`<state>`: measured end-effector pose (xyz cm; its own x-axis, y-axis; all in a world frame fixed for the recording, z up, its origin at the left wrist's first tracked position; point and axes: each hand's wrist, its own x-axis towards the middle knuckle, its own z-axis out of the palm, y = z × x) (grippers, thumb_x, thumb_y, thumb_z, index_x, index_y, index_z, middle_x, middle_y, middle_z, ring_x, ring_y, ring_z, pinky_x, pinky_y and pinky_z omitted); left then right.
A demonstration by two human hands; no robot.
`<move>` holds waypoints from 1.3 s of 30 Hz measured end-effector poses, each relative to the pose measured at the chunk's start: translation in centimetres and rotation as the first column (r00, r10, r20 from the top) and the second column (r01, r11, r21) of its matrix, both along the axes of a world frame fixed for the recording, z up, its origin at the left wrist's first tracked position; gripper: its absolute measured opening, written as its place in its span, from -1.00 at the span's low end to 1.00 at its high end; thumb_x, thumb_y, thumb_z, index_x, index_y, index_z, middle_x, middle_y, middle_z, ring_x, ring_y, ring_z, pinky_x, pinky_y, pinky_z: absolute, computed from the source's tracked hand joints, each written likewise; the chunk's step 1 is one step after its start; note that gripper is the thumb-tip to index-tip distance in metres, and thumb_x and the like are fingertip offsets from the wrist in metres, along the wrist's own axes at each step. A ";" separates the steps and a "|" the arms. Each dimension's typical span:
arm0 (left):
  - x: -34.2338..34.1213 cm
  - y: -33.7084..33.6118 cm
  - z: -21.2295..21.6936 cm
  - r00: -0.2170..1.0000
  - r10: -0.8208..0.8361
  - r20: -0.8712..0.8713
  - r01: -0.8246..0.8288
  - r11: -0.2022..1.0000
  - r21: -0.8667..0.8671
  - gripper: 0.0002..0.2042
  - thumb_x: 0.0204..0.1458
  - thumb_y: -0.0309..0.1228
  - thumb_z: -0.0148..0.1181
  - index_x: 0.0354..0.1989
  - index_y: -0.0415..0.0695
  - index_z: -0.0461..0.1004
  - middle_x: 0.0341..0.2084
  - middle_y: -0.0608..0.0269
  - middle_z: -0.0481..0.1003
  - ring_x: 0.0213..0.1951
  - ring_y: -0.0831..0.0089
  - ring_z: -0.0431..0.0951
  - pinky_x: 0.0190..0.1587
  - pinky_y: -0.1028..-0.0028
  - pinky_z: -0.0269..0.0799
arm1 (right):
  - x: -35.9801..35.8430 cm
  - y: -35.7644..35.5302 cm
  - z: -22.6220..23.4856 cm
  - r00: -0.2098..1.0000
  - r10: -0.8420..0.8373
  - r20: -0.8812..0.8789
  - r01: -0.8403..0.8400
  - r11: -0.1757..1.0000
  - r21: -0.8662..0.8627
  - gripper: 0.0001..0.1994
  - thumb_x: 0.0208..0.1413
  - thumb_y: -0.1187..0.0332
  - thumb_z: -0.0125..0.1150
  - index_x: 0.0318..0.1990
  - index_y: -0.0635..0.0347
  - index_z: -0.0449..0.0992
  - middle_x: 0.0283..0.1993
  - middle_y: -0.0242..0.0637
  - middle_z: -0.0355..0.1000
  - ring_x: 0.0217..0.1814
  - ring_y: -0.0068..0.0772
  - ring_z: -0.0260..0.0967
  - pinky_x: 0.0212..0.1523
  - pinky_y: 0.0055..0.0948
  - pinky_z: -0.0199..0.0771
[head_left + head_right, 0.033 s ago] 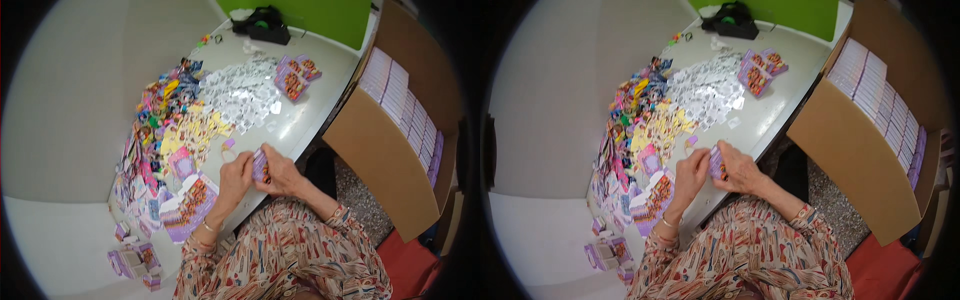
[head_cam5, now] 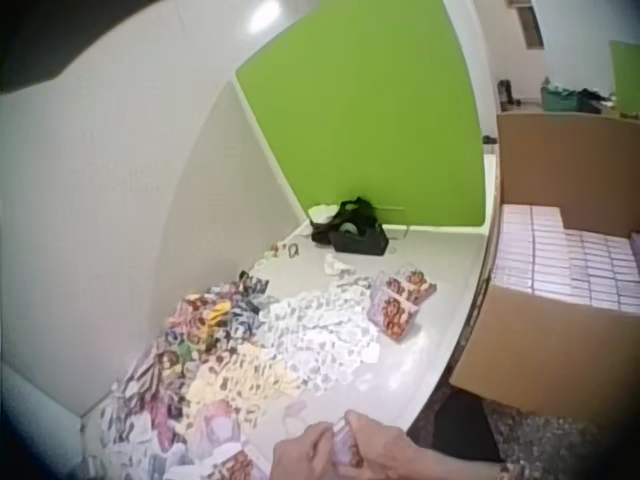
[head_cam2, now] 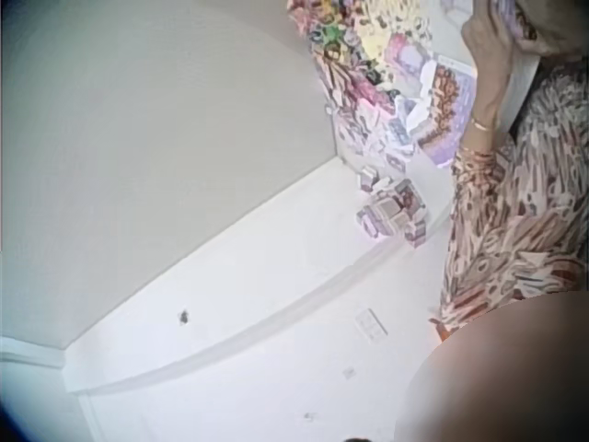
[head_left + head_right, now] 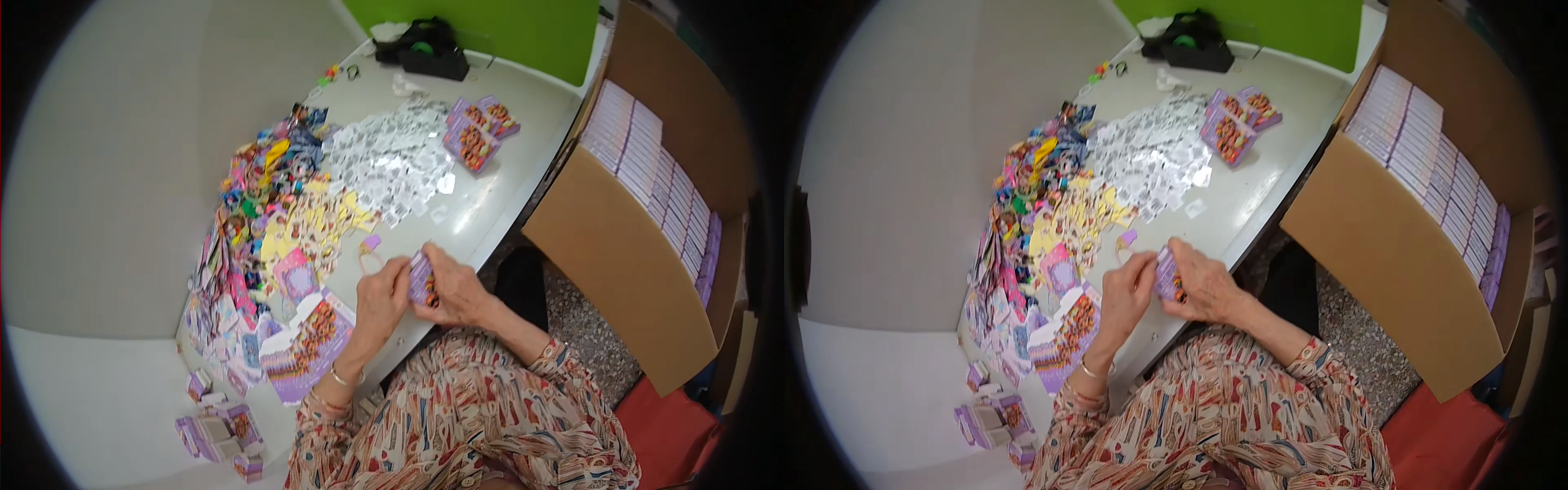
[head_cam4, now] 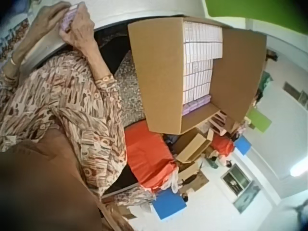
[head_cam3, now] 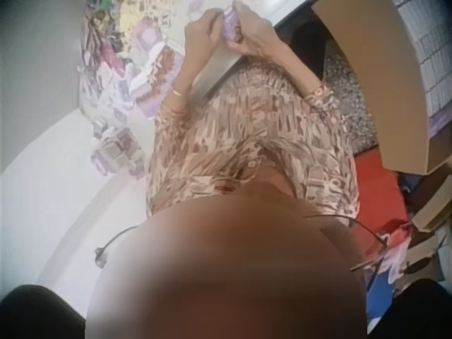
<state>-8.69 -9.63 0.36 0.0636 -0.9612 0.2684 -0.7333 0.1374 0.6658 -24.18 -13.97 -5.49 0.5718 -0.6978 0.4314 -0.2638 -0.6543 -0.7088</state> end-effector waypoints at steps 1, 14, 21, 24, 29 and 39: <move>-0.2 0.3 0.4 1.000 0.001 0.028 -0.003 0.999 0.039 -0.86 0.09 -0.55 0.09 -0.20 -0.24 0.49 -0.63 -0.03 0.47 -0.63 0.19 0.51 -0.55 0.38 0.35 | 0.0 0.2 -0.3 1.000 0.002 -0.014 -0.002 1.000 0.003 -0.12 -0.25 0.22 0.38 0.20 0.42 0.00 -0.10 0.08 0.30 -0.12 0.05 0.39 -0.19 -0.21 0.49; 0.1 1.8 -0.6 0.958 0.113 -0.265 -0.070 0.983 0.167 -0.79 0.09 -0.58 0.11 -0.09 -0.30 0.48 -0.35 0.09 0.56 -0.37 0.50 0.55 -0.29 0.53 0.45 | 0.0 -0.5 0.6 0.998 -0.057 -0.010 0.057 0.998 0.004 -0.20 -0.24 0.20 0.40 0.15 0.34 0.10 -0.02 0.03 0.25 -0.06 0.06 0.37 -0.19 -0.22 0.48; -0.6 2.4 -1.0 0.972 0.114 -0.205 -0.102 0.993 0.067 -0.82 0.09 -0.59 0.13 -0.13 -0.29 0.51 -0.36 0.12 0.56 -0.37 0.56 0.53 -0.28 0.54 0.43 | -0.2 -0.7 0.1 0.996 -0.085 -0.011 0.085 0.996 -0.001 -0.24 -0.20 0.18 0.37 0.12 0.36 0.12 -0.05 0.03 0.26 -0.08 0.04 0.37 -0.23 -0.21 0.48; -1.3 2.6 -0.7 0.997 0.033 -0.062 -0.039 0.995 -0.088 -0.84 0.08 -0.61 0.10 -0.17 -0.31 0.50 -0.37 0.08 0.54 -0.39 0.42 0.54 -0.30 0.52 0.42 | -0.1 -0.6 0.1 0.997 -0.082 -0.009 0.082 0.996 -0.024 -0.25 -0.18 0.17 0.36 0.12 0.37 0.13 -0.02 0.04 0.25 -0.07 0.05 0.37 -0.21 -0.20 0.49; -1.4 2.4 -0.8 0.999 0.029 -0.043 -0.033 0.996 -0.088 -0.88 0.06 -0.63 0.10 -0.23 -0.32 0.48 -0.42 0.07 0.52 -0.41 0.33 0.54 -0.27 0.50 0.44 | -0.1 -0.4 0.0 0.996 -0.084 -0.032 0.083 0.996 -0.025 -0.27 -0.16 0.17 0.35 0.12 0.36 0.15 0.01 0.05 0.25 -0.05 0.06 0.37 -0.19 -0.22 0.50; 0.3 1.7 -0.5 0.878 0.161 -0.451 -0.171 0.985 0.019 -0.65 0.06 -0.50 0.21 0.03 -0.23 0.37 -0.11 0.12 0.47 -0.11 0.45 0.49 -0.02 0.45 0.36 | -0.2 -5.9 1.7 0.914 -0.405 -0.007 0.389 0.883 -0.264 -0.23 -0.22 0.21 0.38 0.16 0.35 0.17 0.08 0.08 0.27 0.00 0.12 0.34 -0.02 -0.11 0.39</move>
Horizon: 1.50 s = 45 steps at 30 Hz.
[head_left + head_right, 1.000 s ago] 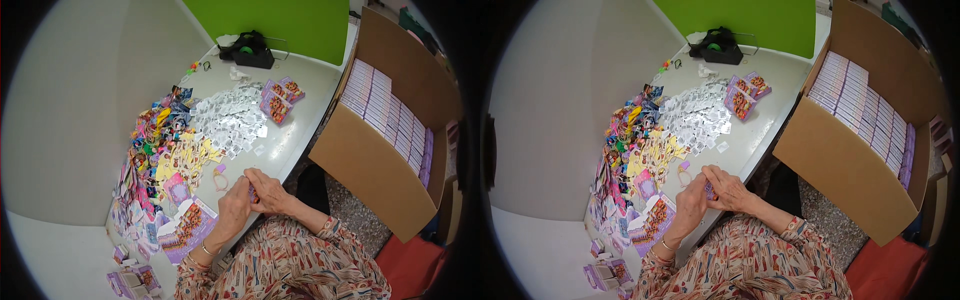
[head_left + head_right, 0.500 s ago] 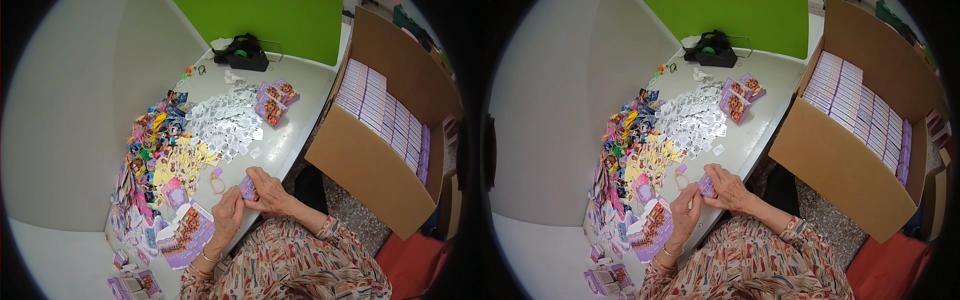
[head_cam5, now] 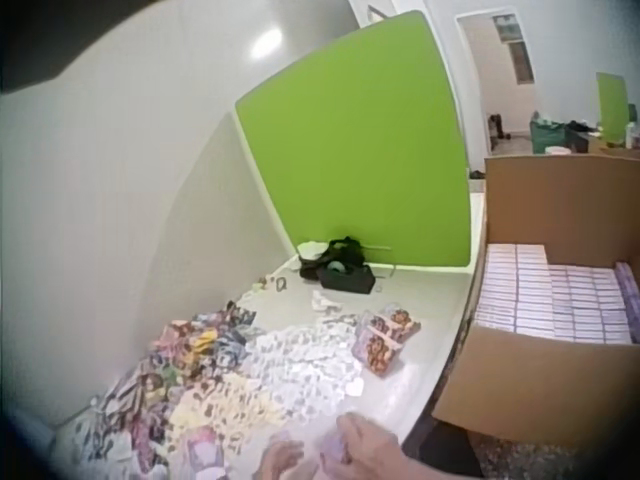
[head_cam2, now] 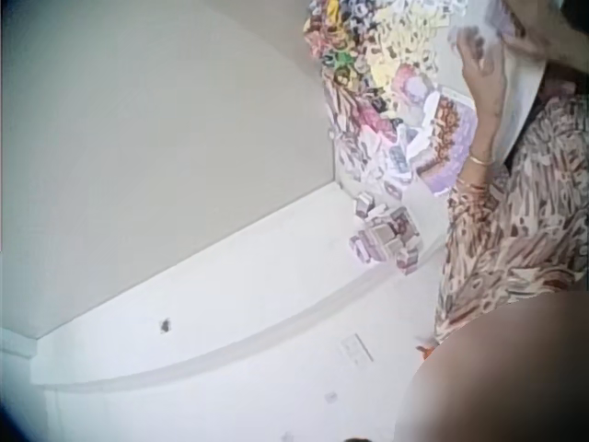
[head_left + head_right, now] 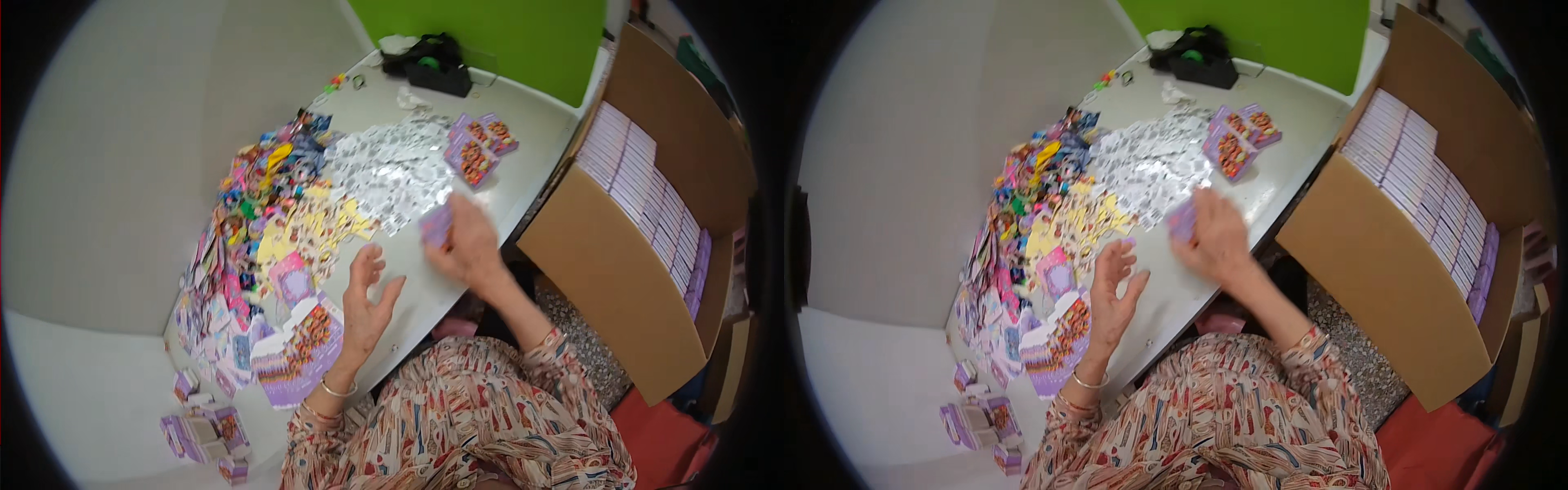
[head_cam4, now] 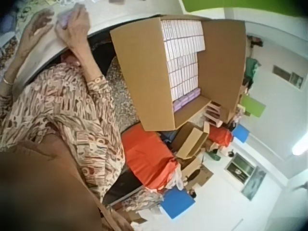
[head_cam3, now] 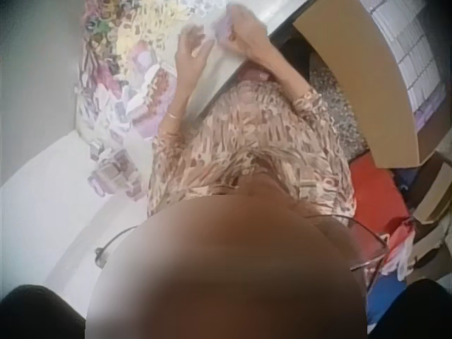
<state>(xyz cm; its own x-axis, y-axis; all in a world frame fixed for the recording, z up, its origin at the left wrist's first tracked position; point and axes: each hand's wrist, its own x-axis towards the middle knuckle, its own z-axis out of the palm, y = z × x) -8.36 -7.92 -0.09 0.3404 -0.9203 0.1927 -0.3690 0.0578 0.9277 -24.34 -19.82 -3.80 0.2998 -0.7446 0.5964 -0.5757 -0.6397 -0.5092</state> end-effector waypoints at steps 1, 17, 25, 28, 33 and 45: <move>0.2 0.4 0.1 1.000 0.029 0.001 -0.029 0.999 0.012 -0.65 0.06 -0.50 0.21 0.03 -0.23 0.37 -0.11 0.12 0.47 -0.11 0.45 0.49 -0.02 0.45 0.36 | -0.3 -1.6 0.2 0.996 -0.080 -0.026 0.079 0.997 -0.024 -0.22 -0.22 0.22 0.38 0.17 0.36 0.16 0.11 0.09 0.26 0.04 0.13 0.32 0.03 -0.08 0.34; 12.5 7.2 -0.7 0.742 0.065 0.667 -0.138 0.989 0.057 -0.58 -0.04 -0.29 0.33 -0.03 -0.25 0.44 -0.02 -0.03 0.45 0.07 0.06 0.39 0.12 0.23 0.27 | 2.2 -0.5 -0.6 0.974 -0.031 -0.225 -0.021 0.974 -0.224 -0.12 -0.12 0.12 0.41 0.30 0.31 0.07 0.38 0.10 -0.07 0.40 0.19 -0.14 0.32 0.06 -0.12; 16.0 5.5 -0.8 0.635 0.074 0.769 -0.266 0.956 0.127 -0.38 -0.12 -0.10 0.36 0.04 -0.30 0.39 -0.01 -0.15 0.42 0.07 -0.04 0.36 0.13 0.17 0.25 | 4.1 7.3 -2.0 0.912 0.360 -0.198 -0.355 0.933 0.060 -0.26 -0.14 0.18 0.43 0.14 0.39 0.21 0.32 0.17 0.02 0.35 0.27 -0.06 0.29 0.05 0.02; 15.2 7.8 0.3 0.620 -0.141 0.772 -0.109 0.959 0.263 -0.24 -0.19 0.01 0.38 0.12 -0.26 0.33 0.10 -0.12 0.32 0.16 -0.08 0.26 0.21 0.10 0.12 | 3.7 8.4 -2.4 0.894 0.414 -0.174 -0.404 0.910 0.091 -0.31 -0.15 0.20 0.43 0.08 0.39 0.26 0.28 0.15 0.07 0.32 0.25 -0.01 0.27 0.04 0.07; 12.2 10.4 -1.3 0.493 -0.327 0.806 -0.077 0.907 0.414 -0.08 -0.29 0.06 0.40 0.22 -0.22 0.19 0.20 -0.03 0.17 0.26 -0.09 0.08 0.26 0.04 -0.06 | 4.6 9.9 -2.0 0.855 0.501 -0.134 -0.491 0.865 0.106 -0.36 -0.15 0.21 0.43 0.04 0.40 0.29 0.21 0.11 0.17 0.27 0.21 0.08 0.22 -0.01 0.16; 6.8 5.0 2.5 0.659 0.178 0.731 -0.131 0.984 -0.121 -0.83 -0.08 -0.54 0.22 -0.28 -0.18 0.50 -0.41 0.25 0.46 -0.18 0.22 0.36 -0.05 0.31 0.15 | 9.2 11.3 -0.2 0.880 0.475 0.028 -0.468 0.853 0.231 -0.02 -0.27 0.14 0.50 0.22 0.51 0.02 0.06 0.15 0.21 0.05 0.15 0.20 0.08 -0.12 0.27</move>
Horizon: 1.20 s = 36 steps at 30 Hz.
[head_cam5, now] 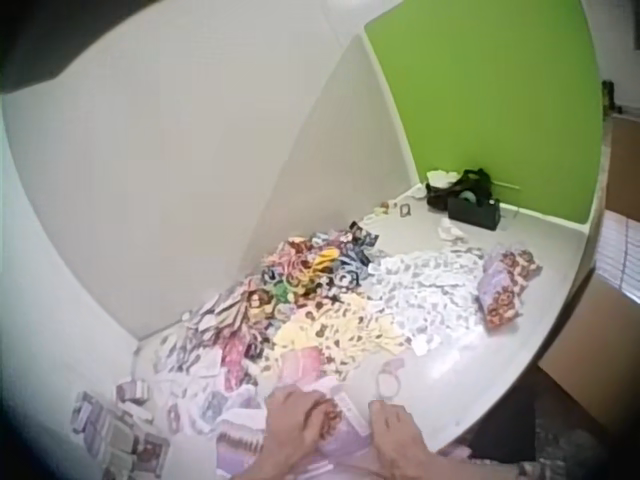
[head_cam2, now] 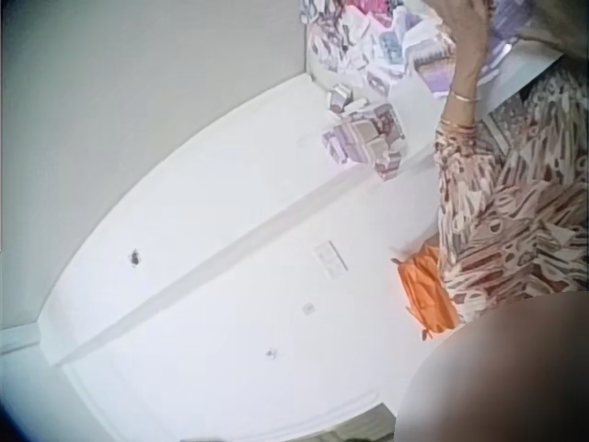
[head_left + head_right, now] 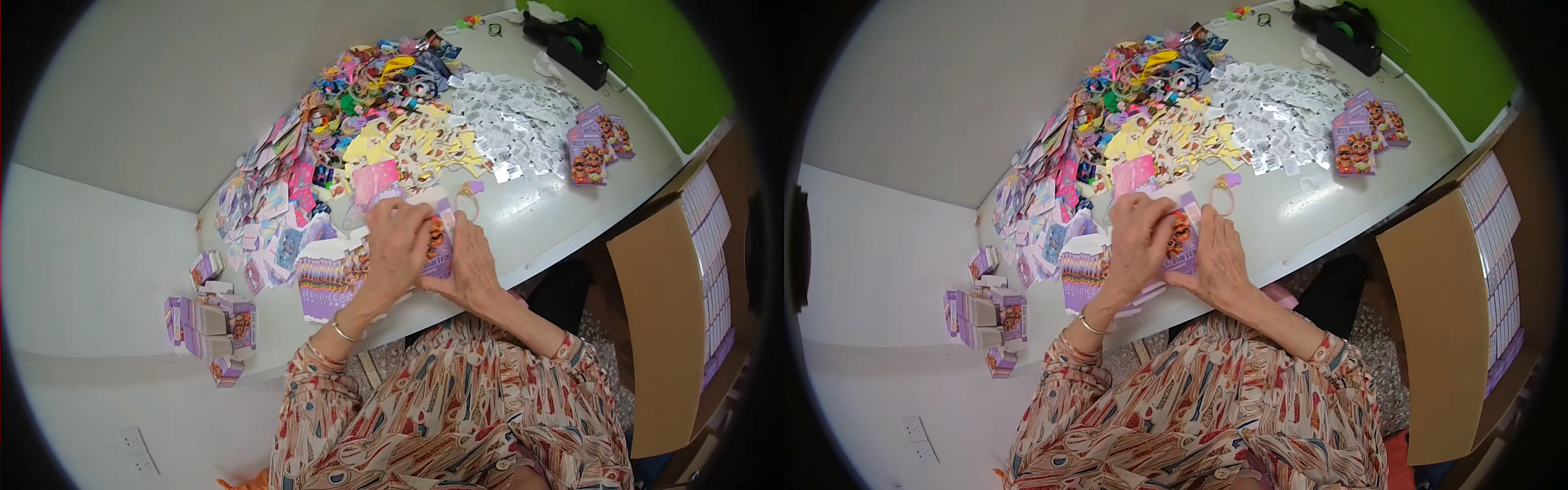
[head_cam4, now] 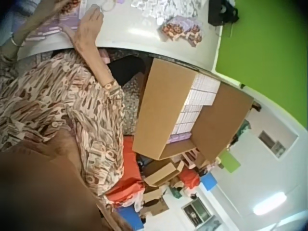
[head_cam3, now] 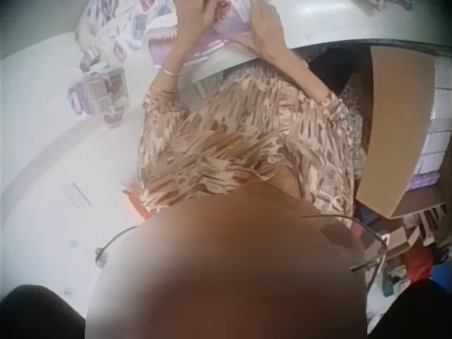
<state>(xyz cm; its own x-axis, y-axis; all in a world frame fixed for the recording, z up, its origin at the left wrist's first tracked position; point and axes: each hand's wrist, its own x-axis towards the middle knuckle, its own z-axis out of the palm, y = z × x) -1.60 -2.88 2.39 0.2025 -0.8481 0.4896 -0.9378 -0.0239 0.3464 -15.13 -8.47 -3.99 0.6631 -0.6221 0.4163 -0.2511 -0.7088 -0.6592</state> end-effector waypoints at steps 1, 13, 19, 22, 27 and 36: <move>-1.0 -0.7 0.1 0.999 -0.034 0.015 0.035 0.998 -0.047 -0.84 -0.08 -0.55 0.22 -0.27 -0.18 0.50 -0.41 0.26 0.47 -0.17 0.23 0.36 -0.05 0.30 0.15 | 0.3 -0.3 -0.3 1.000 -0.023 0.011 0.022 0.997 0.072 0.01 -0.28 0.16 0.50 0.24 0.51 -0.03 0.07 0.17 0.21 0.07 0.17 0.20 0.08 -0.12 0.28; -2.7 -1.0 -0.5 0.984 0.008 -0.177 -0.035 0.988 -0.149 -0.63 -0.07 -0.49 0.28 -0.04 -0.20 0.45 -0.15 0.14 0.46 -0.02 0.21 0.37 0.07 0.23 0.22 | -3.3 -4.2 0.7 0.996 -0.069 -0.052 0.086 0.859 0.505 -0.34 -0.27 0.21 0.50 -0.04 0.30 0.26 -0.29 -0.06 0.52 -0.29 -0.16 0.54 -0.27 -0.29 0.52; -2.1 0.0 -3.4 0.345 -0.012 -0.938 0.179 0.983 0.053 -0.57 0.04 -0.47 0.27 0.12 -0.22 0.39 -0.27 0.41 0.47 -0.22 0.64 0.41 -0.12 0.59 0.37 | -4.8 -4.7 1.6 0.971 0.104 0.215 -0.229 0.659 0.716 -0.50 -0.18 0.34 0.48 -0.06 0.28 0.39 -0.22 -0.32 0.52 -0.21 -0.56 0.45 -0.15 -0.51 0.46; -1.7 0.0 -3.8 0.241 0.010 -0.971 0.285 0.955 0.081 -0.56 0.05 -0.48 0.27 0.14 -0.21 0.38 -0.29 0.41 0.51 -0.25 0.63 0.47 -0.11 0.61 0.39 | -5.3 -5.0 1.3 0.927 0.156 0.342 -0.374 0.455 0.808 -0.52 -0.13 0.38 0.44 -0.02 0.24 0.41 -0.23 -0.37 0.52 -0.22 -0.59 0.43 -0.13 -0.52 0.45; -0.2 -0.2 -4.1 0.221 0.042 -0.974 0.487 0.861 0.148 -0.52 0.08 -0.50 0.23 0.20 -0.24 0.30 0.01 0.22 0.46 -0.13 0.60 0.48 -0.10 0.58 0.44 | -6.3 -5.1 1.2 0.916 0.227 0.332 -0.399 0.424 0.813 -0.52 -0.11 0.40 0.43 0.00 0.23 0.40 -0.22 -0.39 0.51 -0.21 -0.57 0.42 -0.11 -0.50 0.44; 0.1 -1.2 -1.3 0.328 -0.049 -0.943 0.745 0.627 0.227 -0.26 0.04 -0.54 0.25 0.38 -0.10 0.00 0.20 0.19 0.26 0.09 0.50 0.37 0.00 0.52 0.43 | -7.3 -5.4 1.6 0.922 0.327 0.208 -0.356 0.503 0.788 -0.42 -0.22 0.32 0.52 -0.02 0.30 0.39 -0.18 -0.30 0.49 -0.16 -0.54 0.39 -0.08 -0.48 0.41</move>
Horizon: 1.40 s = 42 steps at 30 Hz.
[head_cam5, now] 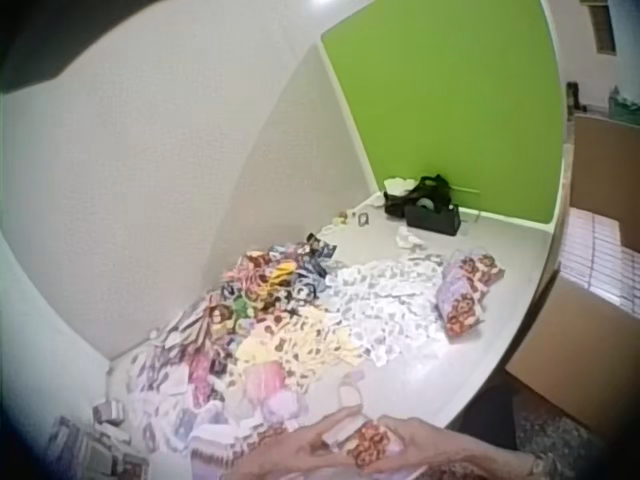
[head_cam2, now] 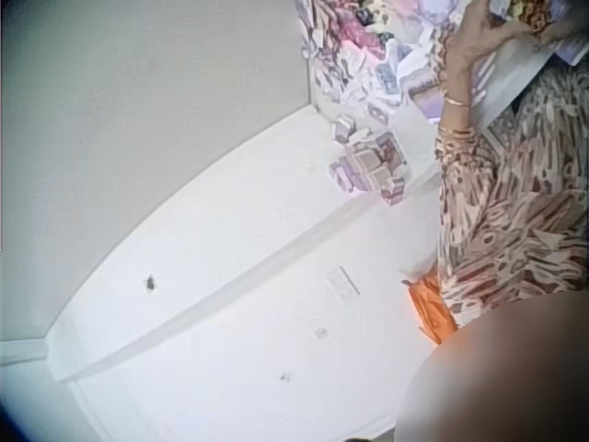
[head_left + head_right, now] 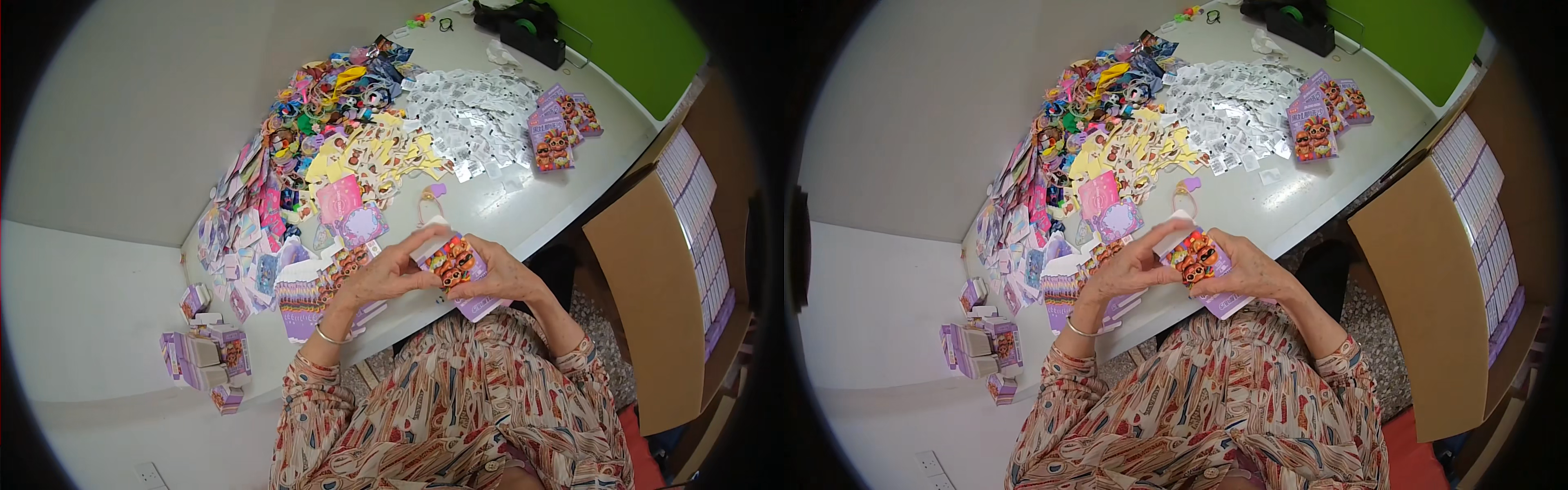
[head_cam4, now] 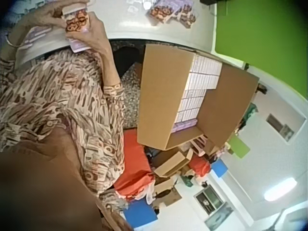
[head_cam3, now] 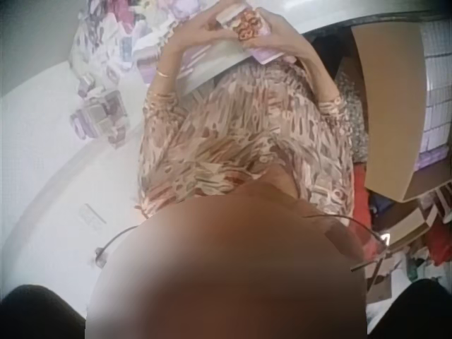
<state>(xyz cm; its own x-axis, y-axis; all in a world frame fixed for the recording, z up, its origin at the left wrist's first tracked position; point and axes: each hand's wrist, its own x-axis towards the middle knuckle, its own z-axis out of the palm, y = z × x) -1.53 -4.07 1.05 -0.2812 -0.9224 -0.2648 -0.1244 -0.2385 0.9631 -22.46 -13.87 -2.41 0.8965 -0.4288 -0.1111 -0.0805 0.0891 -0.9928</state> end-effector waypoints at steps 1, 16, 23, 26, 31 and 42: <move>-0.2 0.4 -0.7 0.999 -0.013 0.043 0.011 0.999 0.049 -0.26 0.05 -0.49 0.26 0.38 -0.11 -0.01 0.21 0.16 0.24 0.10 0.47 0.37 0.03 0.48 0.41 | 0.1 0.0 -0.1 0.998 -0.013 0.054 0.008 0.995 0.095 -0.41 -0.22 0.30 0.52 -0.02 0.31 0.39 -0.16 -0.28 0.48 -0.14 -0.54 0.38 -0.07 -0.48 0.40; -1.7 -0.2 -0.8 0.907 0.090 0.411 0.054 0.944 -0.326 -0.26 -0.02 -0.30 0.33 0.33 -0.18 0.09 0.24 -0.01 0.22 0.24 0.22 0.26 0.25 0.29 0.16 | -0.6 -1.7 -1.4 0.998 -0.027 0.061 0.038 0.983 -0.180 -0.42 -0.23 0.20 0.52 -0.08 0.30 0.39 -0.20 -0.15 0.47 -0.15 -0.40 0.40 -0.08 -0.43 0.39; -3.8 0.3 0.7 0.874 0.210 0.438 0.003 0.899 -0.438 -0.33 0.04 -0.43 0.22 0.32 -0.26 0.07 0.22 -0.05 0.23 0.25 0.19 0.25 0.24 0.37 0.16 | -0.4 -1.7 -1.2 1.000 -0.006 -0.017 0.002 0.973 -0.231 -0.46 -0.18 0.15 0.49 -0.12 0.26 0.38 -0.23 -0.20 0.47 -0.21 -0.44 0.42 -0.17 -0.45 0.42; -4.5 0.4 1.1 0.851 0.265 0.453 -0.012 0.873 -0.488 -0.38 0.08 -0.43 0.16 0.31 -0.28 0.09 0.20 -0.10 0.25 0.25 0.15 0.25 0.25 0.34 0.15 | -0.6 -1.6 -0.8 1.000 0.017 0.001 -0.016 0.991 -0.130 -0.44 -0.21 0.11 0.48 -0.19 0.31 0.34 -0.29 -0.11 0.44 -0.24 -0.33 0.43 -0.21 -0.38 0.41; -3.7 -0.1 0.8 0.854 0.496 0.158 -0.513 0.854 0.088 -0.66 0.17 -0.39 0.10 0.09 -0.25 0.42 -0.13 0.20 0.53 -0.12 0.52 0.49 -0.10 0.56 0.40 | -0.7 -1.2 -1.8 0.999 0.035 0.026 -0.030 0.985 -0.171 -0.44 -0.22 0.11 0.48 -0.18 0.31 0.37 -0.32 -0.15 0.46 -0.28 -0.33 0.43 -0.23 -0.38 0.42; -4.6 0.0 -1.7 0.845 0.533 0.046 -0.524 0.842 -0.129 -0.74 0.17 -0.46 0.12 -0.01 -0.31 0.50 -0.28 0.31 0.56 -0.28 0.69 0.48 -0.21 0.65 0.44 | -1.5 -1.4 -0.8 0.996 0.068 -0.063 -0.079 0.976 -0.201 -0.47 -0.21 0.24 0.51 -0.11 0.28 0.40 -0.25 -0.33 0.46 -0.20 -0.54 0.36 -0.12 -0.52 0.37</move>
<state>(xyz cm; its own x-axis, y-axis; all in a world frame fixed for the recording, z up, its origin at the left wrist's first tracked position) -6.08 -4.05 -0.64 0.2742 -0.9490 -0.1556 -0.0835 -0.1847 0.9792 -23.93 -15.30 -3.20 0.9213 -0.3807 -0.0790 -0.1346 -0.1217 -0.9834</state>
